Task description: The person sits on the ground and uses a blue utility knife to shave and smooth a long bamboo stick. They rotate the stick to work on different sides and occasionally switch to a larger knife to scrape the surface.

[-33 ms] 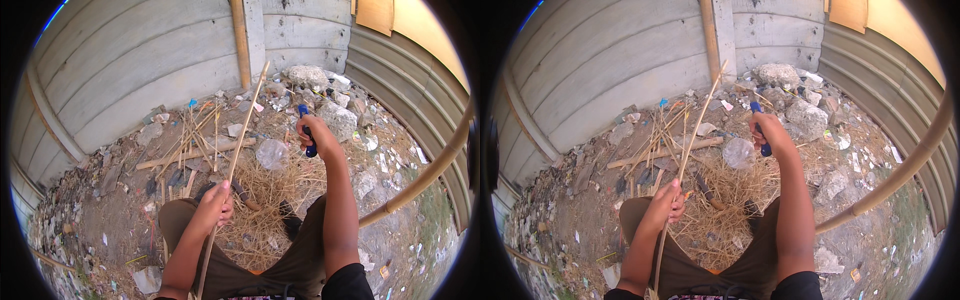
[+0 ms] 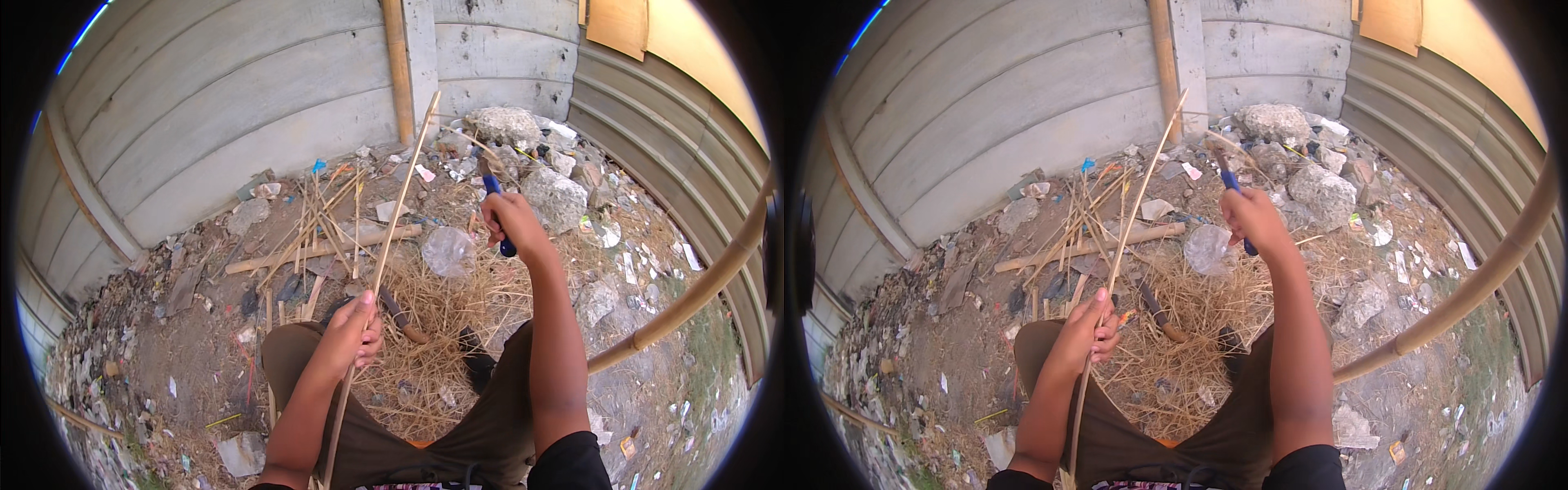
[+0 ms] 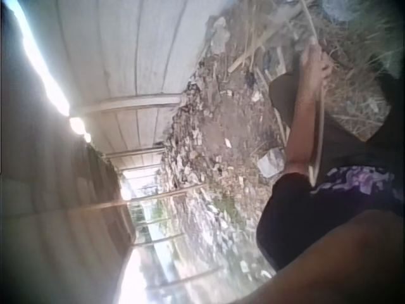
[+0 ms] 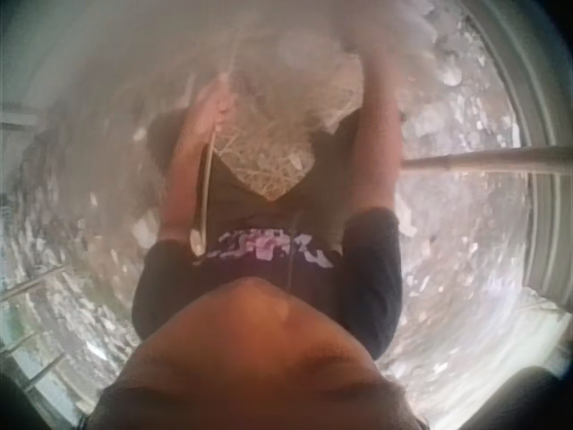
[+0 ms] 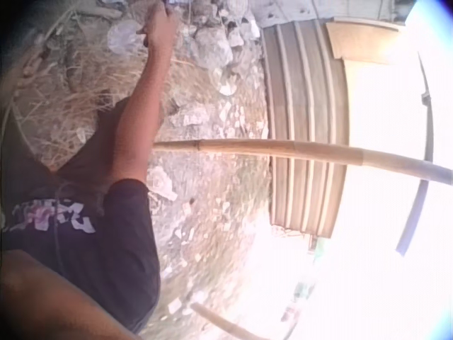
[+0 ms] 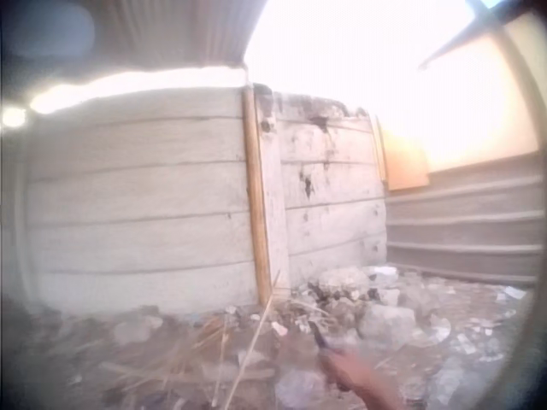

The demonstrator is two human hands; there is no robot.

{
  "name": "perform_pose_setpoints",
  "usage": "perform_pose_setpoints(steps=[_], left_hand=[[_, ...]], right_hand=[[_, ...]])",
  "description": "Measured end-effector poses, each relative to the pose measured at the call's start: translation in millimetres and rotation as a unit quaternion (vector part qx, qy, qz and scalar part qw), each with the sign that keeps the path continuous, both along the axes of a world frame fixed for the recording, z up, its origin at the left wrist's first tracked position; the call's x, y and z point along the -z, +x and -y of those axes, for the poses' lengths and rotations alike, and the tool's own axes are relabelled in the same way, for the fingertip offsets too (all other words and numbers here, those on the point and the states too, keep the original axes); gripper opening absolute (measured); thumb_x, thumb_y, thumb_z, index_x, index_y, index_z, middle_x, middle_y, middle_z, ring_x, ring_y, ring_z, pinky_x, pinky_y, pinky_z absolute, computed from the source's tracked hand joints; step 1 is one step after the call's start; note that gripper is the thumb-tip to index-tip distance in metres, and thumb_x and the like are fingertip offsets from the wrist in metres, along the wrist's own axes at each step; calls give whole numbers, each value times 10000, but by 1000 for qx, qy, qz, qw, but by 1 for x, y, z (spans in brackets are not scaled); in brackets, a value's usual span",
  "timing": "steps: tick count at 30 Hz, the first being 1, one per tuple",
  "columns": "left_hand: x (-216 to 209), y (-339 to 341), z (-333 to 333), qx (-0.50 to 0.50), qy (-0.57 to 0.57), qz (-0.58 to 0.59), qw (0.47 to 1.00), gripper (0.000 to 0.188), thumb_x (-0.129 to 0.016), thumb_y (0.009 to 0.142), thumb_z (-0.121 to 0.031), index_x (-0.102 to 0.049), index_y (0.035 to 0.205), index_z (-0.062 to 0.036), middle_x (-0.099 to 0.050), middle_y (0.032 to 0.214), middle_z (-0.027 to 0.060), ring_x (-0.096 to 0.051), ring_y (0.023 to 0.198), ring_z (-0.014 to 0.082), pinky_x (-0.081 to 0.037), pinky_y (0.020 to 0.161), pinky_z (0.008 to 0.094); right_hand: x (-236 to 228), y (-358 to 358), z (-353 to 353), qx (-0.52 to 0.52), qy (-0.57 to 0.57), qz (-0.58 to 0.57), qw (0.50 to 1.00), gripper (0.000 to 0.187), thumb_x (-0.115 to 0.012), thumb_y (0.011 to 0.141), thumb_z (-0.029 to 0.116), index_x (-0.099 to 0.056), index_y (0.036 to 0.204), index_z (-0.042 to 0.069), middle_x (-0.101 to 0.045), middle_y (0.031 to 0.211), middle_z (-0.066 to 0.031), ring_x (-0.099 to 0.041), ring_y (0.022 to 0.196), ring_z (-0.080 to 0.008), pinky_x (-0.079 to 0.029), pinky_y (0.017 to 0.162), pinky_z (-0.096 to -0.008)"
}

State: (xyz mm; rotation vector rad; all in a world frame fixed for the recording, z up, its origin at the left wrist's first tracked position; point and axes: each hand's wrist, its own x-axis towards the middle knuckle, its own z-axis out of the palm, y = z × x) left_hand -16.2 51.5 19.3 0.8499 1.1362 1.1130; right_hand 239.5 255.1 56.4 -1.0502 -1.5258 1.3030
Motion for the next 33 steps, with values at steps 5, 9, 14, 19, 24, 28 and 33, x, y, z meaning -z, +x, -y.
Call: perform_pose_setpoints(steps=[5, 9, 14, 19, 24, 28, 33], left_hand=[[0, -5, 1, -4, 48, -2, 999, 408, -396, 1072, -468, -384, 846, -128, -362, 609, -38, -357, 438, 47, -309, 378, 223], [0, -14, -4, -51, 59, -33, 996, 407, -407, 1071, -466, -433, 876, -110, -412, 642, -30, -402, 478, 51, -342, 421, 223], [6, -41, -10, -89, 78, 69, 991, 306, -443, 1029, -356, -450, 852, -107, -419, 622, -6, -379, 445, 84, -327, 404, 239], [5, -34, -14, -78, 69, 75, 992, 284, -452, 1018, -337, -459, 861, -100, -434, 620, 5, -387, 444, 94, -331, 402, 250], [4, -32, -15, -83, 64, 73, 992, 285, -452, 1018, -335, -462, 865, -94, -439, 617, 7, -391, 443, 96, -332, 401, 254], [2, -31, -13, -86, 58, 69, 992, 289, -451, 1019, -336, -459, 863, -93, -435, 615, 5, -390, 442, 97, -331, 401, 255], [3, -31, -15, -85, 60, 63, 993, 291, -444, 1023, -334, -458, 860, -93, -433, 614, 4, -391, 441, 95, -326, 399, 255]], right_hand=[[33, -67, 36, 135, 405, 353, 832, 220, -561, 909, 198, -586, 869, -17, -642, 746, -196, -650, 620, -382, -544, 601, -479], [23, -88, 55, 133, 378, 312, 861, 218, -592, 889, 200, -582, 882, -18, -661, 756, -224, -638, 624, -420, -519, 616, -509], [21, -98, 75, 24, 272, 229, 934, 239, -616, 869, 232, -589, 884, -5, -604, 617, -202, -633, 616, -418, -495, 600, -508], [50, -122, 91, -47, 258, 174, 949, 303, -659, 853, 198, -557, 1080, 25, -590, 628, -161, -595, 550, -308, -453, 557, -425], [50, -124, 92, -74, 192, 133, 970, 402, -646, 852, 202, -536, 1200, 35, -614, 660, -175, -630, 608, -325, -480, 595, -439], [49, -122, 92, -63, 197, 113, 972, 369, -645, 844, 230, -566, 1141, 25, -626, 672, -204, -650, 628, -370, -492, 610, -457], [49, -121, 91, -70, 214, 119, 967, 290, -662, 845, 245, -600, 991, 3, -618, 648, -205, -639, 606, -380, -483, 590, -464]])
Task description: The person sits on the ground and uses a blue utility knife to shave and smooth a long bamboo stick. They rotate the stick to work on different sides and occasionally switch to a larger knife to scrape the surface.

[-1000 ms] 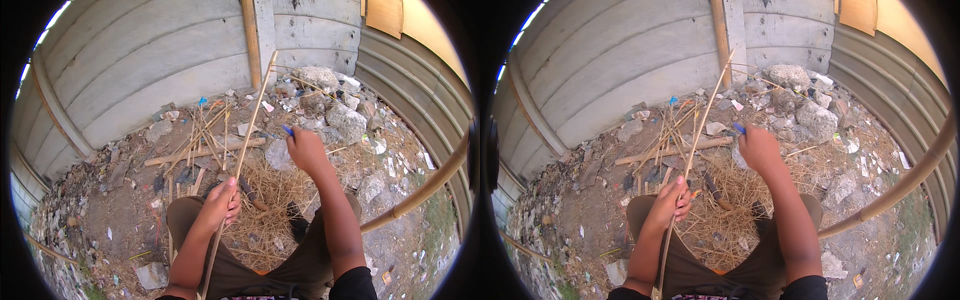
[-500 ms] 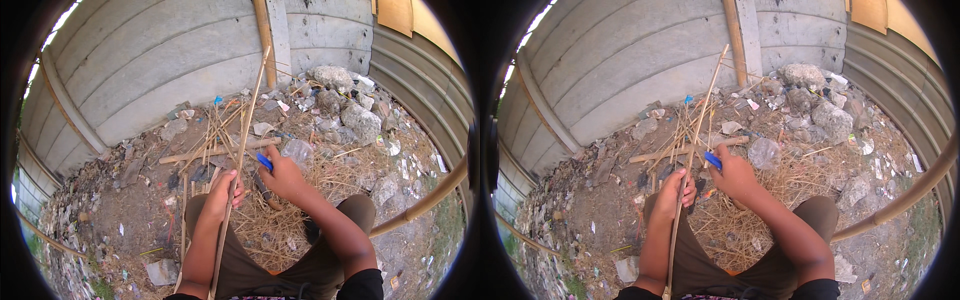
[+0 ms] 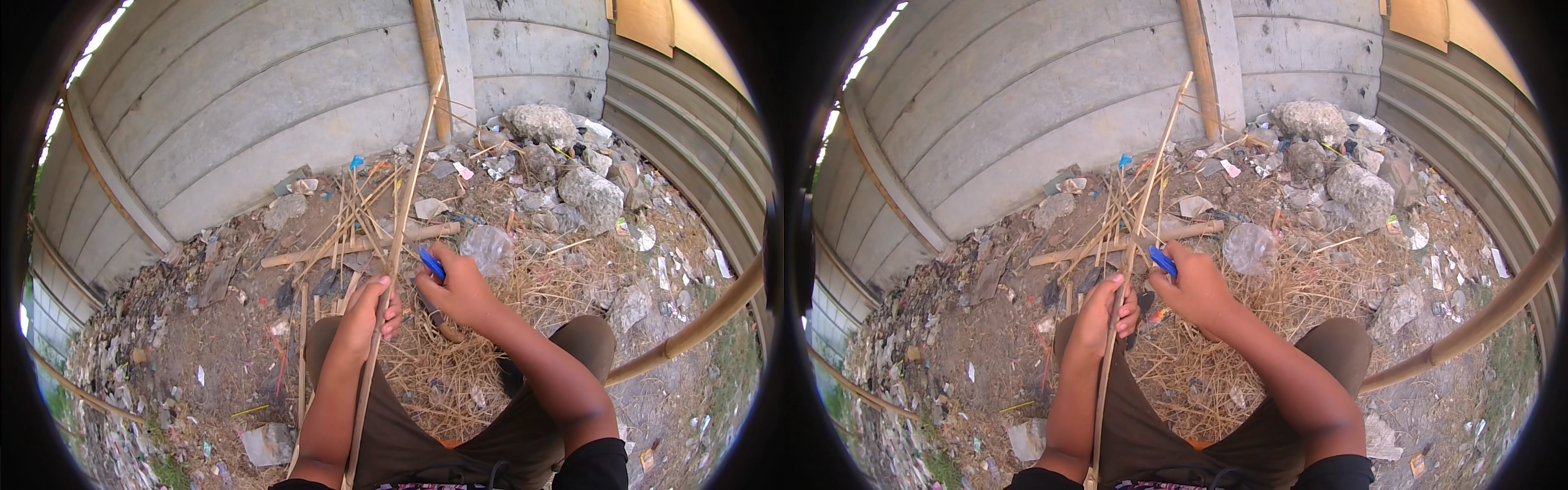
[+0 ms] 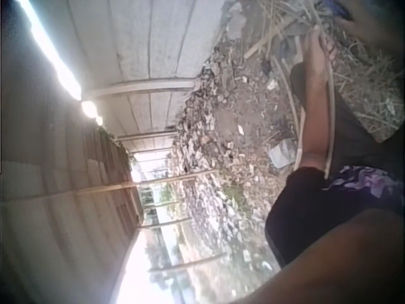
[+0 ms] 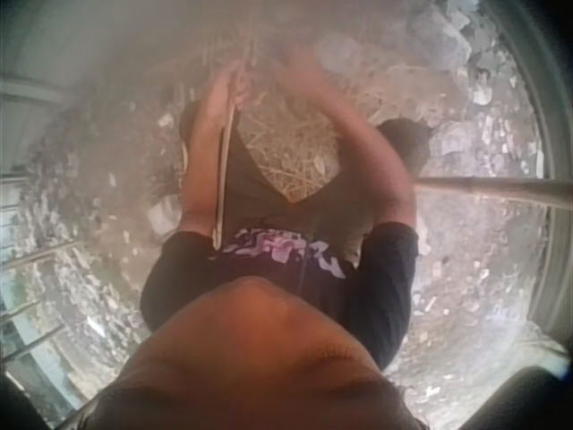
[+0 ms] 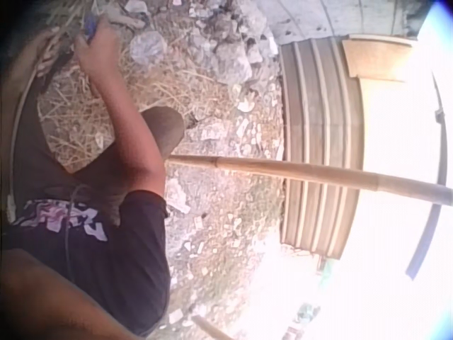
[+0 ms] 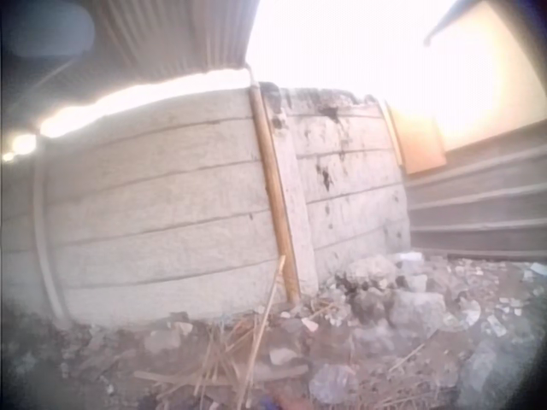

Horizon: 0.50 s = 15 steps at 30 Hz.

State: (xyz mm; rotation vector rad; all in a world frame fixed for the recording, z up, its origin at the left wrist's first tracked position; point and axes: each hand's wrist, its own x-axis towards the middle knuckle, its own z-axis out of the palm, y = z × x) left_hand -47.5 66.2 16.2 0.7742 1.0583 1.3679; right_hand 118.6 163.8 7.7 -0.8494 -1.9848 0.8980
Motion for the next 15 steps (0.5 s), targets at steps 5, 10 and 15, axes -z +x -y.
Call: perform_pose_setpoints(steps=[5, 10, 15], left_hand=[[0, 0, 1, -3, 0, -5, 1000, 291, -440, 1026, -330, -458, 857, -94, -431, 610, 4, -389, 435, 92, -323, 398, 254], [-1, 0, 1, -6, 4, -3, 1000, 291, -444, 1025, -331, -460, 855, -95, -433, 607, 5, -389, 432, 90, -324, 396, 251], [-1, -1, 3, -8, 2, -4, 1000, 286, -448, 1024, -328, -465, 858, -95, -440, 609, 9, -391, 433, 91, -325, 397, 249]], right_hand=[[2, -2, 0, -18, 28, 29, 999, 251, -661, 862, 223, -581, 916, -8, -580, 624, -188, -580, 570, -323, -455, 555, -436], [4, -3, 1, -10, 2, -23, 1000, 225, -660, 893, 169, -527, 851, -7, -495, 589, -117, -439, 538, -155, -403, 517, -365], [-2, -3, 3, -1, -1, -27, 1000, 236, -647, 910, 177, -502, 848, 2, -511, 593, -132, -464, 557, -205, -401, 519, -383]])
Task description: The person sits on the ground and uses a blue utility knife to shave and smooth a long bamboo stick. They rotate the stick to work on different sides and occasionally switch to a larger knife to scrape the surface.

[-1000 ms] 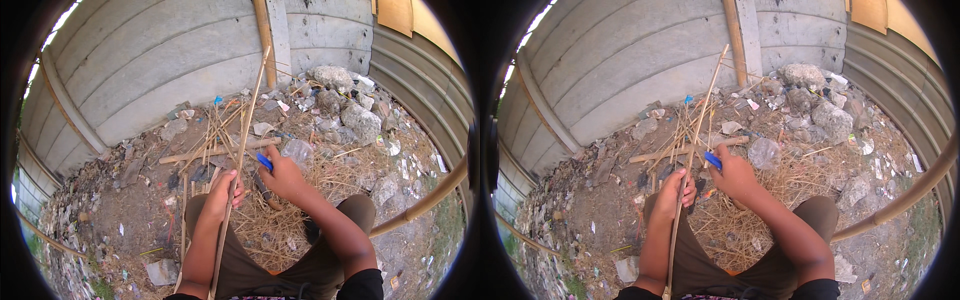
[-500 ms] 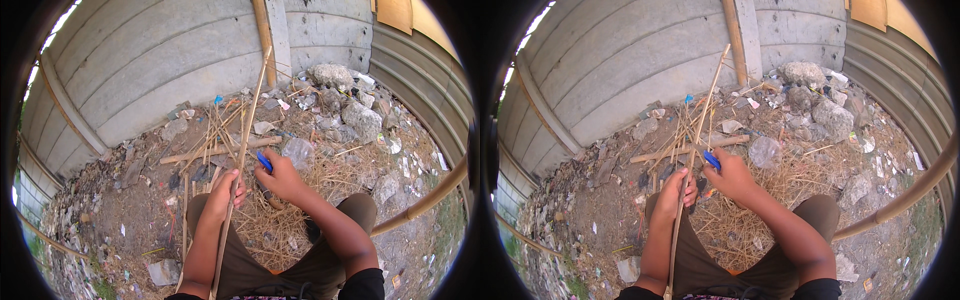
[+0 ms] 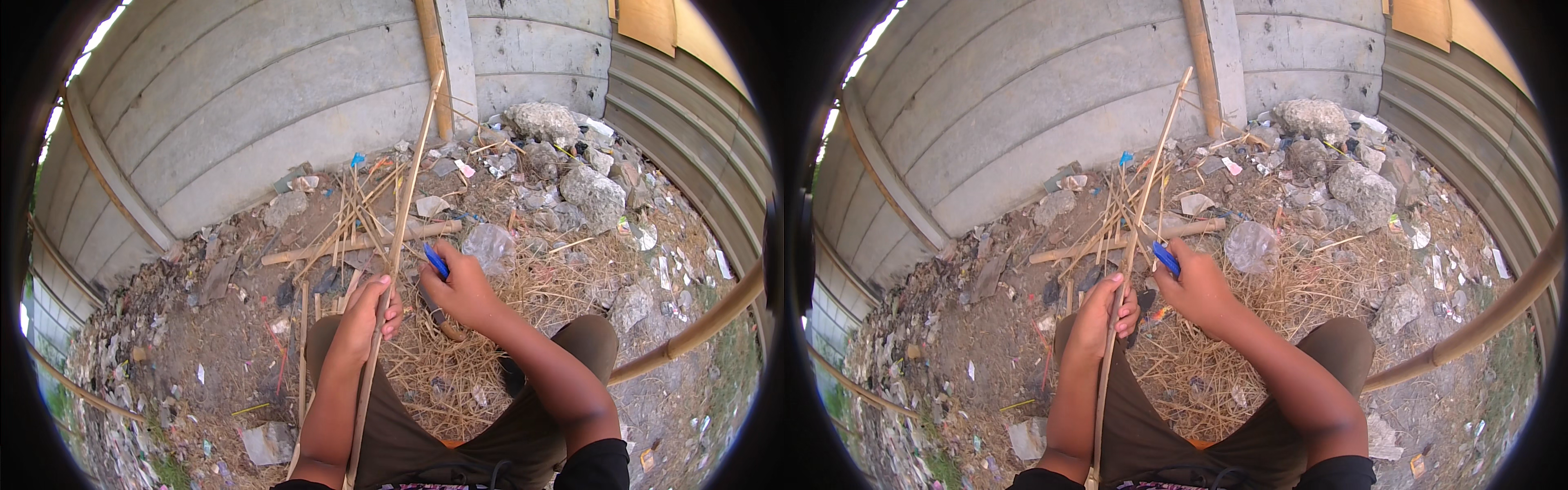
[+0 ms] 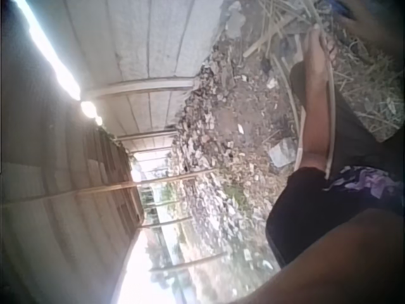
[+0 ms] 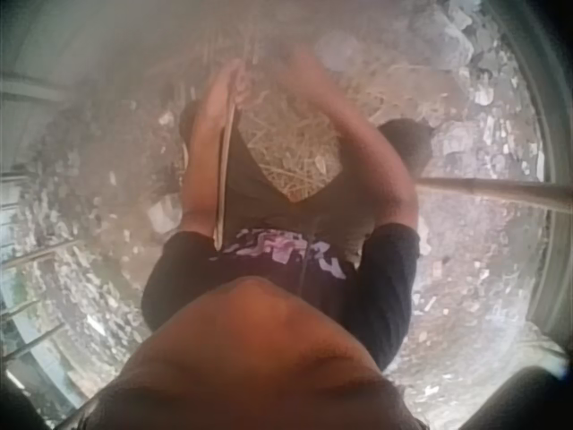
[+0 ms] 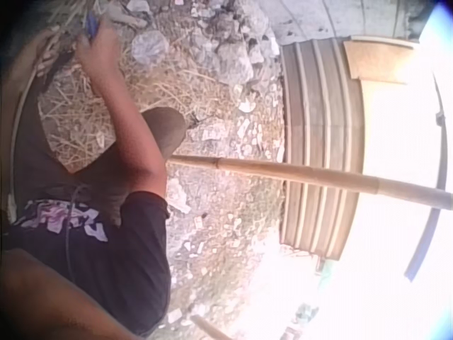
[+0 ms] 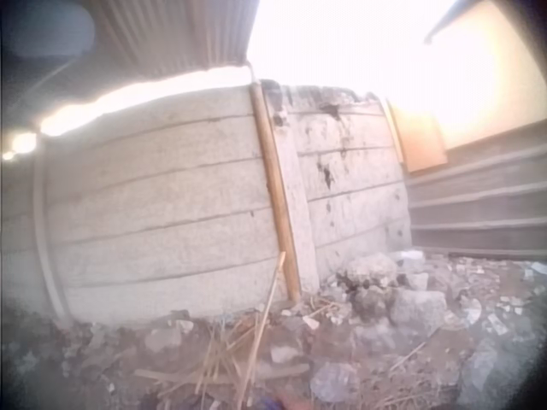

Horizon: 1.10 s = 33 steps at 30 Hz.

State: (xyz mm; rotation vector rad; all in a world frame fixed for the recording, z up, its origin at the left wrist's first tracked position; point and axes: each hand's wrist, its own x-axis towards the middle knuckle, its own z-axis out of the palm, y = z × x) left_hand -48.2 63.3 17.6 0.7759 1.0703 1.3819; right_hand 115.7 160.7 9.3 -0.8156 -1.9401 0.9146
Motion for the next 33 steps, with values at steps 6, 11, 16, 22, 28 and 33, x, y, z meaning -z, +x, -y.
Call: perform_pose_setpoints(steps=[6, 11, 16, 22, 28, 33], left_hand=[[-2, 0, 1, 2, 6, 1, 1000, 280, -449, 1024, -319, -466, 860, -93, -442, 613, 13, -396, 440, 94, -327, 404, 249], [-1, -1, 1, 2, -2, 11, 1000, 276, -447, 1027, -315, -464, 865, -92, -438, 614, 12, -390, 446, 92, -322, 406, 249], [-2, -1, 1, 5, -2, 7, 1000, 276, -441, 1030, -316, -465, 870, -92, -437, 618, 9, -387, 448, 90, -323, 409, 246], [-4, 0, 3, 7, 7, 11, 1000, 273, -434, 1033, -320, -468, 878, -98, -435, 621, 4, -386, 446, 88, -327, 412, 244], [-3, -1, 5, 27, 10, -11, 1000, 272, -414, 1041, -328, -461, 891, -106, -428, 628, -5, -382, 445, 80, -330, 414, 238], [-5, 8, 8, 35, -3, 11, 999, 301, -387, 1068, -382, -435, 923, -123, -396, 657, -20, -348, 455, 65, -303, 420, 224]], right_hand=[[8, -4, -1, 2, 9, 0, 1000, 257, -661, 921, 164, -472, 835, 13, -501, 602, -84, -405, 569, -108, -386, 514, -342], [5, -5, 1, 1, 18, -13, 1000, 193, -642, 869, 170, -550, 863, 0, -567, 597, -176, -593, 528, -326, -449, 535, -415], [5, -5, 2, -33, 0, -46, 998, 240, -650, 890, 200, -541, 839, -7, -566, 609, -151, -555, 508, -270, -442, 532, -391], [1, 0, 7, -28, 77, 70, 994, 432, -531, 988, 447, -511, 1012, 16, -610, 661, -204, -644, 613, -390, -476, 567, -464], [8, -1, 3, -34, 205, 151, 966, 435, -456, 1024, 471, -501, 1044, 38, -636, 665, -193, -661, 611, -396, -500, 548, -486], [12, -3, 2, 2, 275, 206, 939, 437, -482, 1012, 481, -508, 981, 46, -625, 595, -139, -643, 509, -353, -481, 455, -443]])
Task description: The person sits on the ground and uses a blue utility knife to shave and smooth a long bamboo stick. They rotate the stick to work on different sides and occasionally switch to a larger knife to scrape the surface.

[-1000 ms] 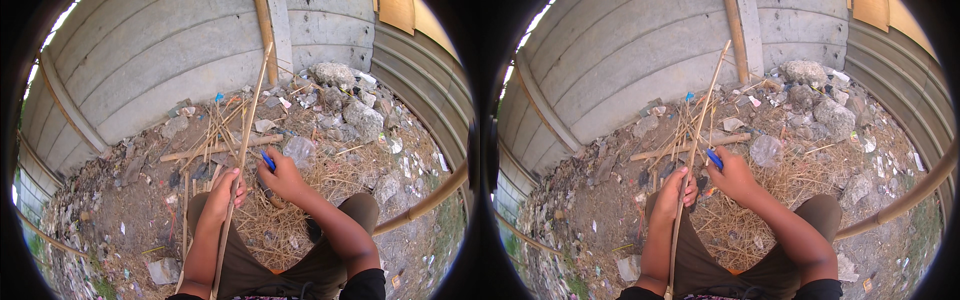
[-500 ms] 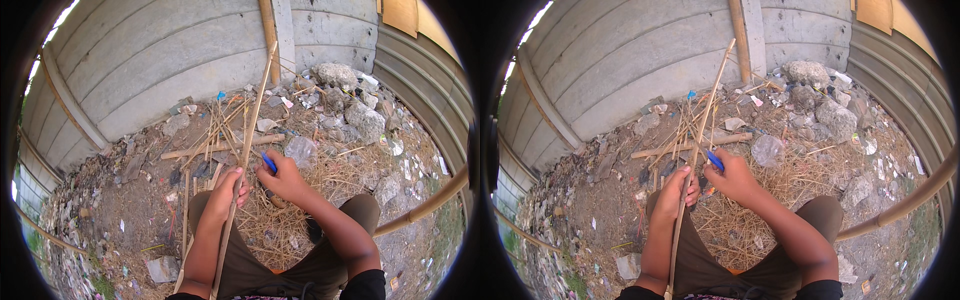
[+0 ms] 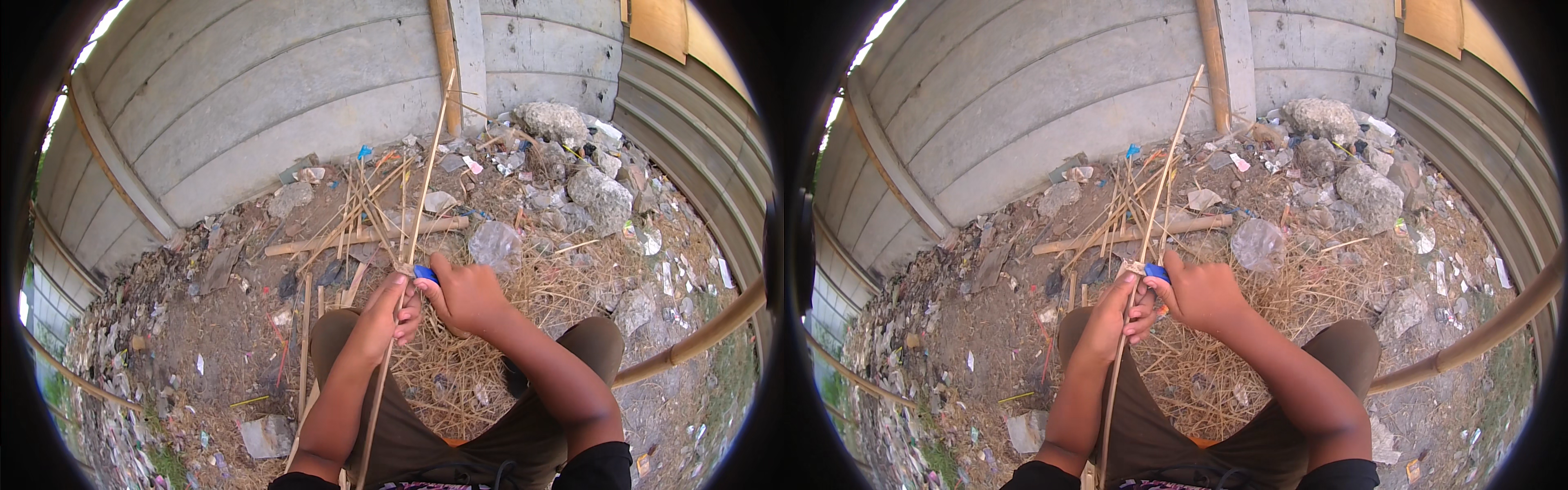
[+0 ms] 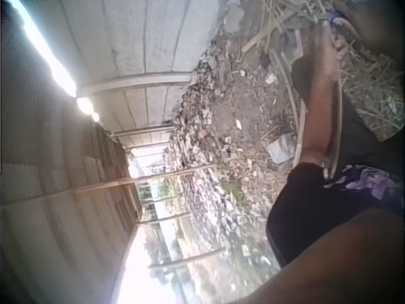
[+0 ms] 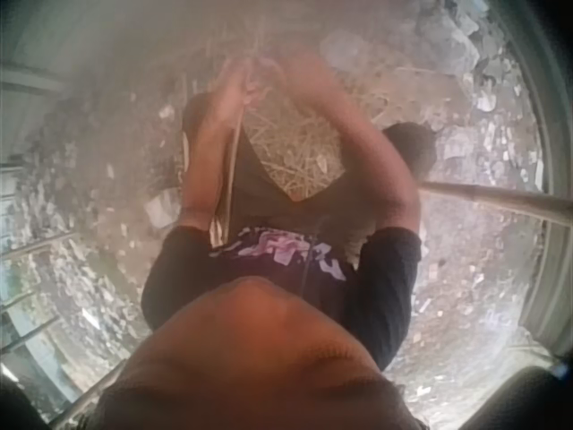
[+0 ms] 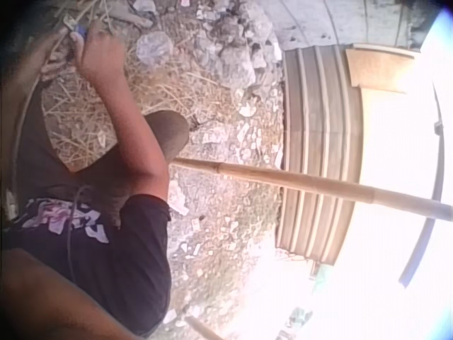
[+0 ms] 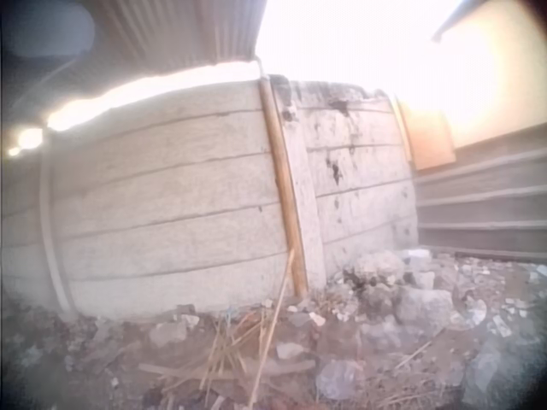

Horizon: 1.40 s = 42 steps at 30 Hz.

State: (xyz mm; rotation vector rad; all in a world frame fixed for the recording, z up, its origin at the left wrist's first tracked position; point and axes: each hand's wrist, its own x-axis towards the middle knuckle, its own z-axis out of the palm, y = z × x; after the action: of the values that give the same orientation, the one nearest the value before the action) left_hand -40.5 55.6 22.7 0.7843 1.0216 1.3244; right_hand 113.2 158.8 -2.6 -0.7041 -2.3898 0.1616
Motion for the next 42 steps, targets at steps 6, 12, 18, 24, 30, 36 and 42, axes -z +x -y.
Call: perform_pose_setpoints(steps=[6, 12, 18, 24, 30, 36, 42], left_hand=[[1, 17, 10, 36, 3, 25, 999, 331, -358, 1087, -428, -419, 939, -138, -349, 662, -28, -284, 450, 55, -227, 407, 215], [2, 25, 11, 80, -8, 48, 996, 345, -339, 1089, -444, -382, 916, -149, -333, 652, -30, -265, 442, 53, -204, 407, 228], [-5, 30, 15, 74, -16, 17, 997, 368, -336, 1081, -484, -381, 934, -149, -328, 647, -32, -266, 429, 56, -206, 383, 233], [-6, 35, 17, 76, -10, -6, 997, 366, -328, 1080, -491, -380, 949, -153, -321, 648, -30, -268, 432, 59, -208, 384, 233], [-3, 43, 25, 103, -31, -30, 994, 378, -325, 1074, -513, -372, 957, -157, -322, 661, -31, -285, 448, 57, -243, 419, 236], [0, 67, 34, 147, -85, -102, 980, 376, -306, 1077, -508, -351, 969, -151, -332, 679, -28, -322, 482, 58, -269, 448, 231], [-5, 64, 43, 209, -72, -58, 974, 356, -310, 1087, -471, -357, 958, -142, -331, 674, -11, -309, 480, 69, -262, 456, 228]], right_hand=[[-19, 13, -26, 114, 42, 6, 993, 436, -488, 1012, 476, -525, 935, 48, -620, 563, -136, -643, 500, -354, -483, 448, -448], [-21, 31, -36, 140, 53, -6, 989, 443, -511, 997, 495, -537, 932, 58, -611, 555, -131, -630, 491, -355, -466, 448, -445], [-26, 34, -41, 140, 88, 0, 986, 416, -532, 989, 486, -529, 903, 79, -609, 560, -111, -618, 475, -321, -454, 441, -418], [-30, 38, -46, 171, 93, -3, 981, 401, -525, 997, 476, -535, 922, 81, -602, 553, -103, -626, 491, -320, -446, 437, -415], [-39, 50, -57, 221, 93, -16, 971, 415, -506, 1001, 492, -545, 913, 89, -611, 547, -106, -623, 471, -329, -457, 430, -426], [-46, 68, -94, 393, -60, -20, 917, 579, -345, 1033, 576, -571, 936, 52, -668, 666, -163, -670, 607, -378, -521, 570, -480], [-52, 119, -110, 355, -119, -146, 916, 662, -241, 1047, 590, -574, 950, 26, -676, 816, -236, -652, 802, -463, -503, 733, -533]])
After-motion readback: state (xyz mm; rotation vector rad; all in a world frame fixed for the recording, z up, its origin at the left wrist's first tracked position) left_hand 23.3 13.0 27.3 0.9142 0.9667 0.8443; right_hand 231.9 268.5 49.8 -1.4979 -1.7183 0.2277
